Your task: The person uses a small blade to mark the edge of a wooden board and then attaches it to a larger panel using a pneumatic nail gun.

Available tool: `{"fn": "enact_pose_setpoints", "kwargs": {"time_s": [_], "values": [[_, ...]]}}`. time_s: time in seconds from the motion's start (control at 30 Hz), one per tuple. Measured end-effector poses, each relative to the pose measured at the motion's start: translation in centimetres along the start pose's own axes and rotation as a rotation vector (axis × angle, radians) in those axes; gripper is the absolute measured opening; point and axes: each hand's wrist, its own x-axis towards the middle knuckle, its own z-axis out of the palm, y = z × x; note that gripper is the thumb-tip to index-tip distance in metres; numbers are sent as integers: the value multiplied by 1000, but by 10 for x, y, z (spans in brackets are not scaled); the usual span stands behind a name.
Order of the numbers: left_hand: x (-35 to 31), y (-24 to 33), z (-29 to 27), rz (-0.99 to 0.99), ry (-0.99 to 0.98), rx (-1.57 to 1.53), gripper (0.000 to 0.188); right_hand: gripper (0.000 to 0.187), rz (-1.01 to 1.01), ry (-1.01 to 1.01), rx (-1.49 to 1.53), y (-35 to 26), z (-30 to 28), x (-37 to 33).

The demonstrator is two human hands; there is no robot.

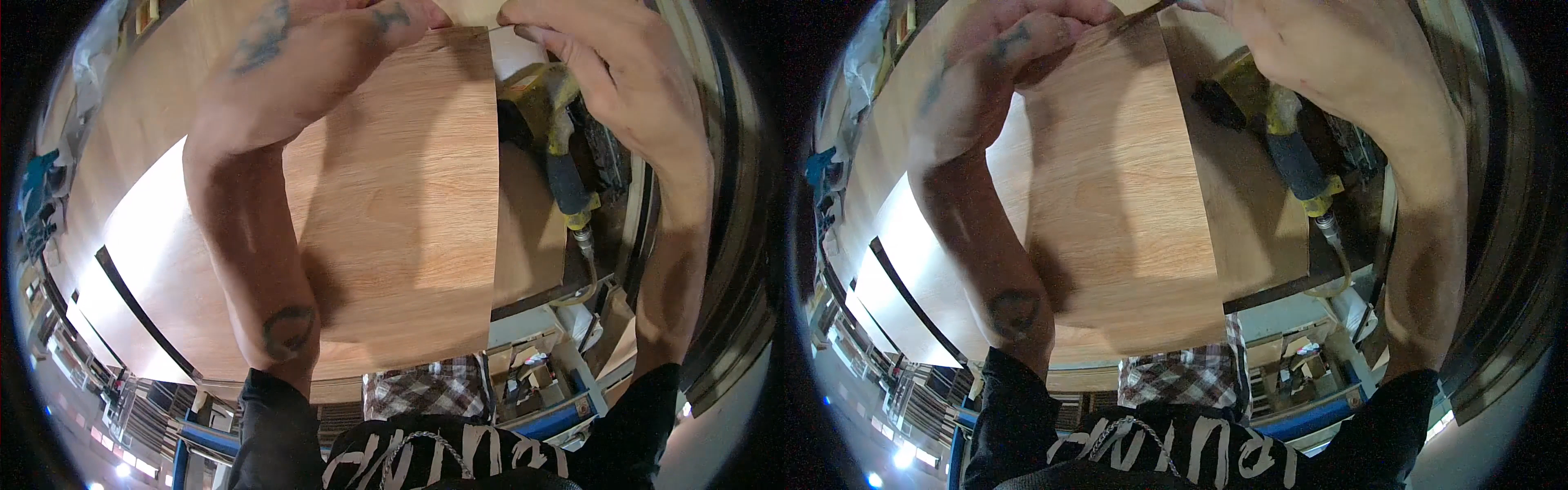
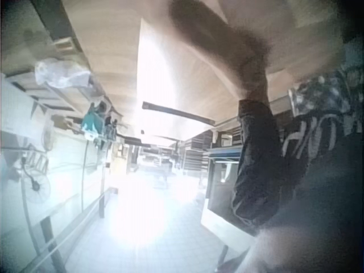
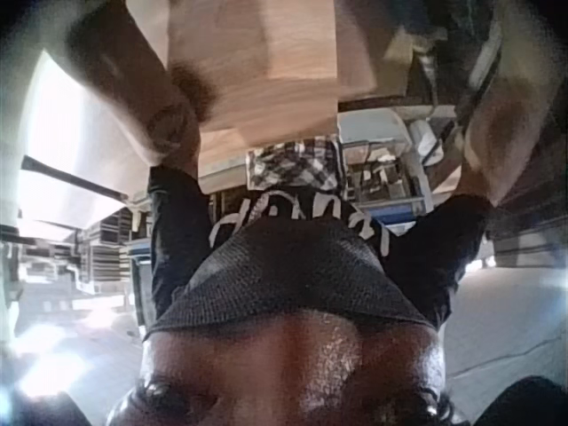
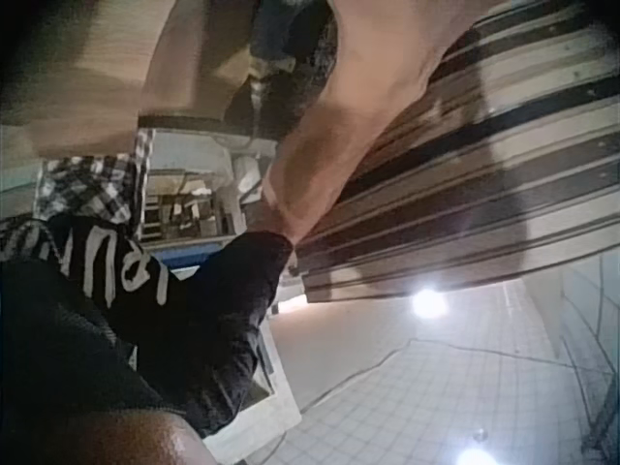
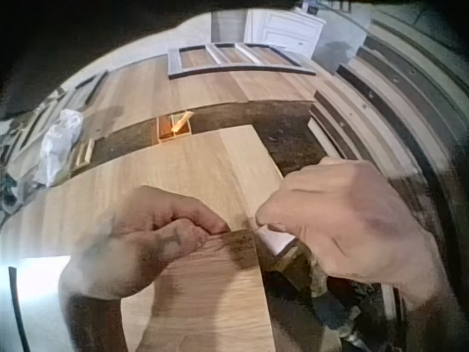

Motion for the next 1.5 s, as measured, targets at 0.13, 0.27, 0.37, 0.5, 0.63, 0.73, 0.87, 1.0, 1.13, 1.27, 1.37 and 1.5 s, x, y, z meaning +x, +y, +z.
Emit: {"fn": "enact_pose_setpoints", "kwargs": {"time_s": [0.13,0.27,0.37,0.5,0.63,0.73,0.87,1.0,1.13,1.27,1.37,1.5], "values": [[8,6,21,-32,58,-56,21,10,-160,127,-80,24,14,-9],[1,7,-1,-143,55,-43,22,15,-110,-58,-113,-2,-10,16],[0,-7,-3,-31,-13,-131,23,20,-150,-18,-83,6,2,13],[-2,5,-4,-9,-76,-51,25,25,-154,-47,27,10,4,13],[-5,41,1,-101,-115,147,26,30,-124,-111,98,16,1,12],[-3,17,8,-53,-5,207,25,30,86,-279,124,-19,-29,27],[2,-20,-2,51,6,-104,25,31,-95,-211,-18,0,-4,19],[6,21,10,-142,-10,-56,24,30,15,-306,-72,-12,-23,11],[13,-10,17,-97,40,-9,24,27,-4,-246,-81,-14,-10,7],[11,31,18,-250,95,158,21,24,-72,-121,-151,2,5,-5],[4,30,26,-240,122,285,18,17,108,-138,-2,0,-1,-4],[11,20,12,-224,26,189,19,14,155,-86,59,-20,-14,1]]}}
